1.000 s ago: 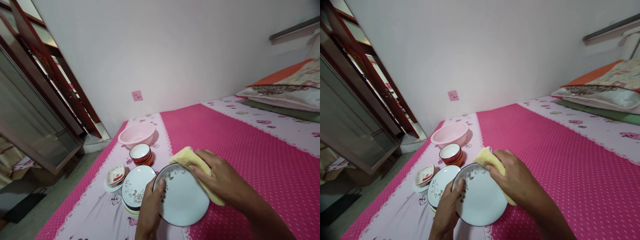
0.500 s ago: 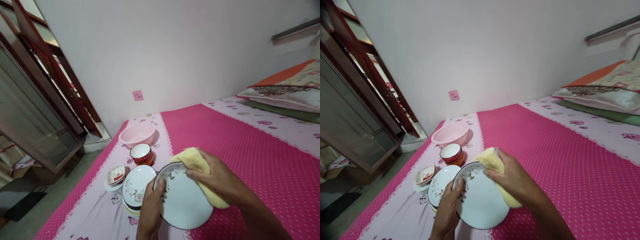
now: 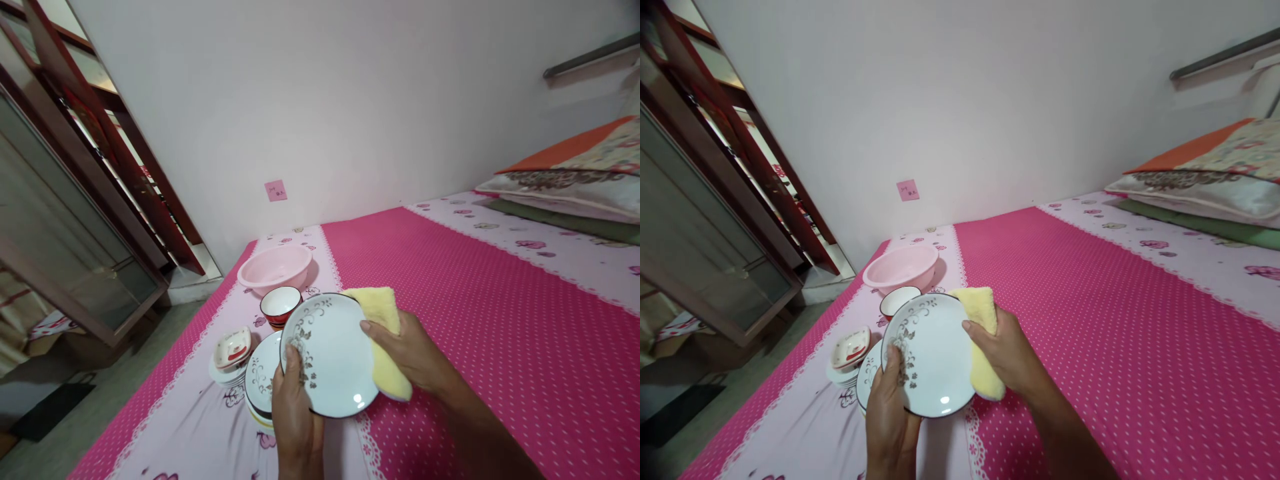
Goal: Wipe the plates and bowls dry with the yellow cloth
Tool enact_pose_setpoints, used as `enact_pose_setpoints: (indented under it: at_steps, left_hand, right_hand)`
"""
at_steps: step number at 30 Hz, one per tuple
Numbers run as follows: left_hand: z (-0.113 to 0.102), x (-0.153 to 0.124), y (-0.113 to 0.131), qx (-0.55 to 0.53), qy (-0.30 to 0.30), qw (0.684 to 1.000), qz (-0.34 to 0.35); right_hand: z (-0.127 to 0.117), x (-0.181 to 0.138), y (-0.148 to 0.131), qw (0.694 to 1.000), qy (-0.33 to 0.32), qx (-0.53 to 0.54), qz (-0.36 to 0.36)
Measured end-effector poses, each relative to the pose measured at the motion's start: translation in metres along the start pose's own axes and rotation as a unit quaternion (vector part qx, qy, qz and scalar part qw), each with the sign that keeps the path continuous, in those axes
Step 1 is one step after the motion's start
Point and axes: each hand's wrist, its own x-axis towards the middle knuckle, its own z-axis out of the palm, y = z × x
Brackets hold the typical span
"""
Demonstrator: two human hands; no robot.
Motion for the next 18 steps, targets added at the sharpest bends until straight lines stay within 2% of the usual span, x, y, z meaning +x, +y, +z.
enact_pose_setpoints:
  at_steps: [3, 6, 9, 11, 14, 18]
  left_hand:
    - [0.005, -0.003, -0.002, -0.034, 0.066, 0.996, 0.047]
    - [0.007, -0.006, -0.003, -0.066, 0.118, 0.987, 0.082]
    - [0.007, -0.007, -0.004, -0.047, 0.144, 0.984, 0.097]
    - [0.007, -0.007, -0.005, -0.026, 0.152, 0.981, 0.116]
    - [0.006, -0.005, -0.008, -0.017, 0.108, 0.987, 0.119]
    - [0.000, -0.001, -0.003, 0.052, -0.018, 0.995, 0.086]
  right_hand:
    - [0.026, 0.001, 0.015, 0.995, 0.055, 0.085, 0.023]
    - [0.057, -0.006, 0.029, 0.978, 0.087, 0.172, 0.081]
    - [0.082, -0.016, 0.041, 0.960, 0.068, 0.254, 0.099]
    - [0.090, -0.018, 0.046, 0.952, 0.061, 0.284, 0.097]
    - [0.080, -0.013, 0.048, 0.951, 0.088, 0.275, 0.109]
    - [0.036, 0.001, 0.035, 0.960, 0.123, 0.235, 0.093]
